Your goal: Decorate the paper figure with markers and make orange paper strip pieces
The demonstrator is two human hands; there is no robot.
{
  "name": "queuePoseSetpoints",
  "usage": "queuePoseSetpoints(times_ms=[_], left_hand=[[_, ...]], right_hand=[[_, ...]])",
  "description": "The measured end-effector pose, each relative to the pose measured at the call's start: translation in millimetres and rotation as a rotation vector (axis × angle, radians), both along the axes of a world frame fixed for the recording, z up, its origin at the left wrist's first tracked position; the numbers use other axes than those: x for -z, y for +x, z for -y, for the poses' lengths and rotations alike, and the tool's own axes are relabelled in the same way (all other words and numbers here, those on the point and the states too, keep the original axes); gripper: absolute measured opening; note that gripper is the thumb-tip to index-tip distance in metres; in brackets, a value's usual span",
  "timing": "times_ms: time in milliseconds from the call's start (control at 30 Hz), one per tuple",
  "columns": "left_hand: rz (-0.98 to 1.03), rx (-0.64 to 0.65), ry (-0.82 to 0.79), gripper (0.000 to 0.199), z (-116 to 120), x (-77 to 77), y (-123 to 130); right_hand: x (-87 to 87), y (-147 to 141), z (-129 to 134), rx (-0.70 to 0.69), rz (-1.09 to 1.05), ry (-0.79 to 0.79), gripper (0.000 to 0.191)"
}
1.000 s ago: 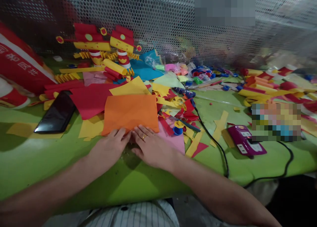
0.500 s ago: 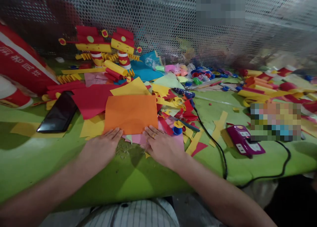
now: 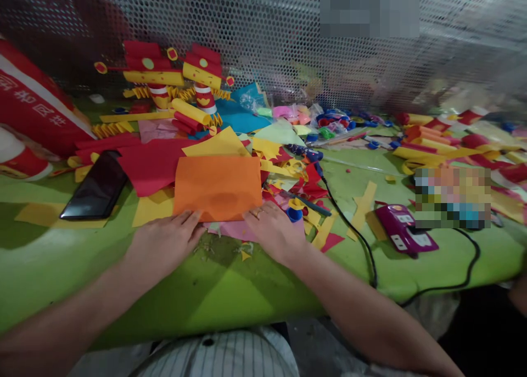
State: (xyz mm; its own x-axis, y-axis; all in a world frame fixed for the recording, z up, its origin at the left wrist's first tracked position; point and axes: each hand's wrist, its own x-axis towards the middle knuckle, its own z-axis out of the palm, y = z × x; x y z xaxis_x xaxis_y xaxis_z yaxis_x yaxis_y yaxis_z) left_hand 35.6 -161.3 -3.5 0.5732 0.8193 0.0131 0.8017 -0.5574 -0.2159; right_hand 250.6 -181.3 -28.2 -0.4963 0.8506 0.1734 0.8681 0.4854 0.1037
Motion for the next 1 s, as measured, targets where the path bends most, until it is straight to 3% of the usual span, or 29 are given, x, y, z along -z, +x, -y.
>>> queuePoseSetpoints(times_ms=[167, 300, 433, 633, 867, 1000], left_hand=[[0.005, 0.014, 0.06, 0.029, -2, -2.7, 1], [0.017, 0.033, 0.006, 0.02, -8, -5.8, 1], [0.03, 0.024, -0.013, 0.025, -17, -1.9, 0], [0.074, -0.019, -0.01, 0.029, -28, 6.5, 1], [0.107, -0.08, -0.033, 0.025, -33, 4.7, 2], [0.116, 0.04, 0.075, 0.017, -31, 6.5, 3]], right_hand=[[1.2, -2, -3, 0.012, -0.028, 0.034, 0.028], [2.9, -3, -6, 0.081, -0.121, -0.045, 0.032], [3.5, -3, -8, 0.117, -0.157, -0.124, 0.036], [7.9, -4, -11, 0.167, -0.107, -0.113, 0.037], [6.1, -7, -9, 0.181, -0.049, -0.13, 0.034], [3.0, -8, -6, 0.181, -0.014, -0.093, 0.037]])
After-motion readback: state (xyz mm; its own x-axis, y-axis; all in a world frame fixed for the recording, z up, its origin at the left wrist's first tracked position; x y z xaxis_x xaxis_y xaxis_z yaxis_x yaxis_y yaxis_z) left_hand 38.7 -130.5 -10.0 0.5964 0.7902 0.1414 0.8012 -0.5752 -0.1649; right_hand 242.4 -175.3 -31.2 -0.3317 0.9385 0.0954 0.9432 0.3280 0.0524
